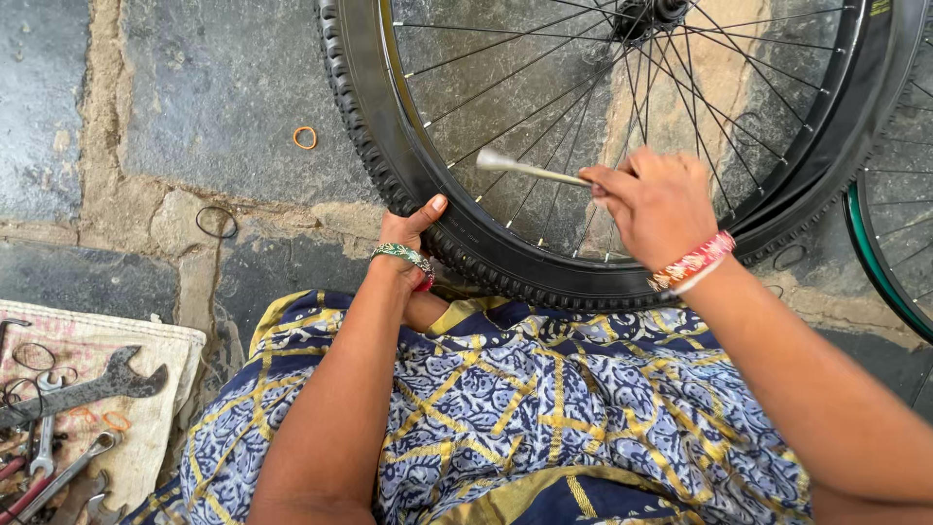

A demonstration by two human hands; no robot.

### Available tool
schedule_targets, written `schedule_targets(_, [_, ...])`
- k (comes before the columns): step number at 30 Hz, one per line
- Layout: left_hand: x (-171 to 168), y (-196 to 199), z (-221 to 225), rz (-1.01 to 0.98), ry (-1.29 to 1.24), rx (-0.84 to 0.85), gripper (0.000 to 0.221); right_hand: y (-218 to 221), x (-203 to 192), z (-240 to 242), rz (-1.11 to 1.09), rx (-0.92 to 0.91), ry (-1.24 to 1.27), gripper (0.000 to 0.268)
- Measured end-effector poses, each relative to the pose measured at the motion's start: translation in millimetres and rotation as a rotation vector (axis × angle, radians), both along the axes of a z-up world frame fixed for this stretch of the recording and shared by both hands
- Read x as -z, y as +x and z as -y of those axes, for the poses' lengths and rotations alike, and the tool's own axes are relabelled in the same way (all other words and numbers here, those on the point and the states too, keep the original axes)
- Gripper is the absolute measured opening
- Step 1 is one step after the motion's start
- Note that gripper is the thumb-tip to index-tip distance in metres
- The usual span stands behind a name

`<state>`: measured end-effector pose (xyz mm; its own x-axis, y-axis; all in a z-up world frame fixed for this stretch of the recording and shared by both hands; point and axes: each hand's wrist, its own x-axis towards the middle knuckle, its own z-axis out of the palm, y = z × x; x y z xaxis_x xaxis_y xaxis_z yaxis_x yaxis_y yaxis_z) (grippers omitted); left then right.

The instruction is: The person removes a bicycle tire from a wheel rim using a thin metal tool, working by hand to pry the bead over the edge of the rim and then pulling the tire casing off completely.

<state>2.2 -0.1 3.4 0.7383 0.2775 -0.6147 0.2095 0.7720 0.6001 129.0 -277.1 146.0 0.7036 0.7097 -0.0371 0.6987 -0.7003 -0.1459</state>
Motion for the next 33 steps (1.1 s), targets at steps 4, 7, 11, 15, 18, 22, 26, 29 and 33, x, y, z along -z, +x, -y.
schedule_targets(4, [0,1,-1,-0.019,0.001,-0.014,0.066,9,3,-14,0.180,-0.092,-0.014,0.020])
schedule_targets(7, [2,1,-1,-0.021,-0.007,-0.011,0.063,13,11,-15,0.315,-0.175,-0.095,0.034])
schedule_targets(11, [2,0,-1,-0.038,-0.024,-0.019,0.062,22,8,-23,0.340,-0.281,-0.067,0.031])
schedule_targets(15, [8,-1,-1,0.002,0.016,-0.014,0.062,40,-11,-49,0.508,-0.494,-0.131,0.028])
schedule_targets(18, [8,2,-1,-0.009,0.045,-0.006,0.062,49,-17,-80,0.753,-0.629,-0.206,0.010])
schedule_targets(22, [8,-1,-3,-0.011,0.018,-0.007,0.062,63,-24,-103,0.692,-0.405,-0.317,0.031])
schedule_targets(26, [7,1,-2,-0.028,-0.011,-0.024,0.063,79,-48,-105,0.196,-0.335,-0.082,0.044])
schedule_targets(29, [3,1,-2,-0.026,-0.006,-0.030,0.062,83,-77,-112,-0.396,-0.228,0.041,0.041])
schedule_targets(33, [4,4,0,-0.047,0.024,-0.043,0.065,37,-75,-118,-0.726,0.018,0.290,0.024])
